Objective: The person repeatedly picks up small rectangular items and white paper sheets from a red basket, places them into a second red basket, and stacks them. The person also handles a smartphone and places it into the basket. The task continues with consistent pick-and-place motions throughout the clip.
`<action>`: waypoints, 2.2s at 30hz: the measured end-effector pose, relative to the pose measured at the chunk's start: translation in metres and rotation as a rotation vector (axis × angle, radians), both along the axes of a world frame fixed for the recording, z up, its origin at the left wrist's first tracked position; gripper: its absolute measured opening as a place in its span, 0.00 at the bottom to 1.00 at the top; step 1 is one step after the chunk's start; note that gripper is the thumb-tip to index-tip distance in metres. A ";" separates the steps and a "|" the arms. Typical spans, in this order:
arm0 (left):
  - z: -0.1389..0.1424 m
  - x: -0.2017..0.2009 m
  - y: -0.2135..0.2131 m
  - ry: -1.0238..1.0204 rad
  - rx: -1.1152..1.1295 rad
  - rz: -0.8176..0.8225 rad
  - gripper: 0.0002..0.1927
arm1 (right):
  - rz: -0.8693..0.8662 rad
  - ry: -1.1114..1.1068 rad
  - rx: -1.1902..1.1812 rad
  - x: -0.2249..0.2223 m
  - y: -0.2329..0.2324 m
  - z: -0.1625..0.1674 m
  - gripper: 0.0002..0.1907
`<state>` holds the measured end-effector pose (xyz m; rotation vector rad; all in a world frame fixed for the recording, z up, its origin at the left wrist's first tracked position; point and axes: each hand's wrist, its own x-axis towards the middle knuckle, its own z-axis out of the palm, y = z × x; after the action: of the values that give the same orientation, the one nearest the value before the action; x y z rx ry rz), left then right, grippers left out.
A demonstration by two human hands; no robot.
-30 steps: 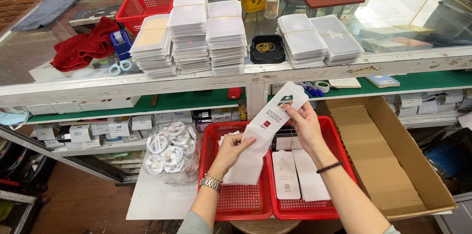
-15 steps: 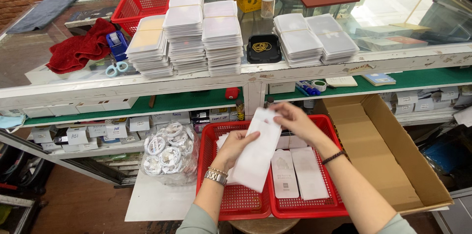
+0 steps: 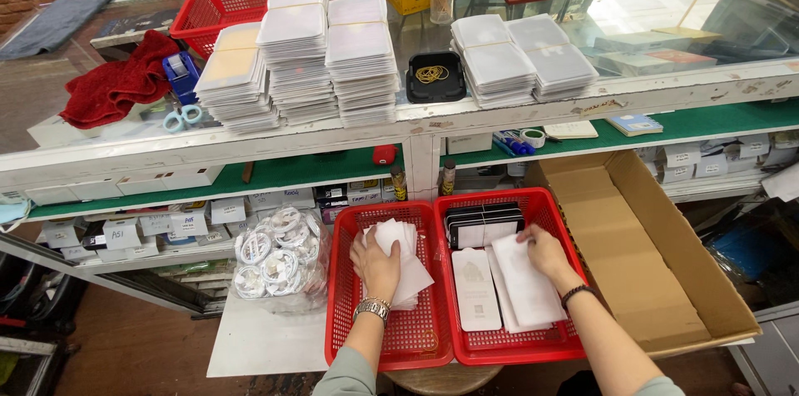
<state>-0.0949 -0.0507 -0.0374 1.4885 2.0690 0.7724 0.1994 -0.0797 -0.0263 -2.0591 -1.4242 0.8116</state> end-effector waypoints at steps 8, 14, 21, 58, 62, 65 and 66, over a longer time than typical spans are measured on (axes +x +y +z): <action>0.000 -0.013 -0.010 -0.075 0.076 0.140 0.46 | 0.148 -0.707 -0.068 -0.062 -0.022 0.011 0.30; 0.009 -0.016 -0.014 -0.133 0.019 0.164 0.18 | 0.061 -0.308 -0.342 -0.096 -0.029 0.011 0.49; -0.002 -0.033 0.003 -0.889 0.014 0.060 0.15 | -0.047 0.151 -0.261 -0.061 -0.022 -0.014 0.27; 0.008 -0.008 0.014 -1.070 -0.233 -0.546 0.14 | 0.301 0.815 0.240 -0.052 0.042 0.070 0.35; 0.007 -0.005 0.013 -1.001 -0.222 -0.618 0.14 | 0.288 0.655 0.197 -0.046 0.055 0.078 0.28; 0.009 0.001 0.015 -1.011 -0.272 -0.606 0.15 | 0.185 0.726 0.360 -0.045 0.060 0.079 0.35; 0.012 0.002 0.017 -1.020 -0.284 -0.606 0.15 | 0.220 0.635 0.340 -0.047 0.059 0.079 0.31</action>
<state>-0.0924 -0.0338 -0.0256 1.0952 0.8623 0.7177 0.1528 -0.0204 0.0525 -1.2471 -1.3107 1.0991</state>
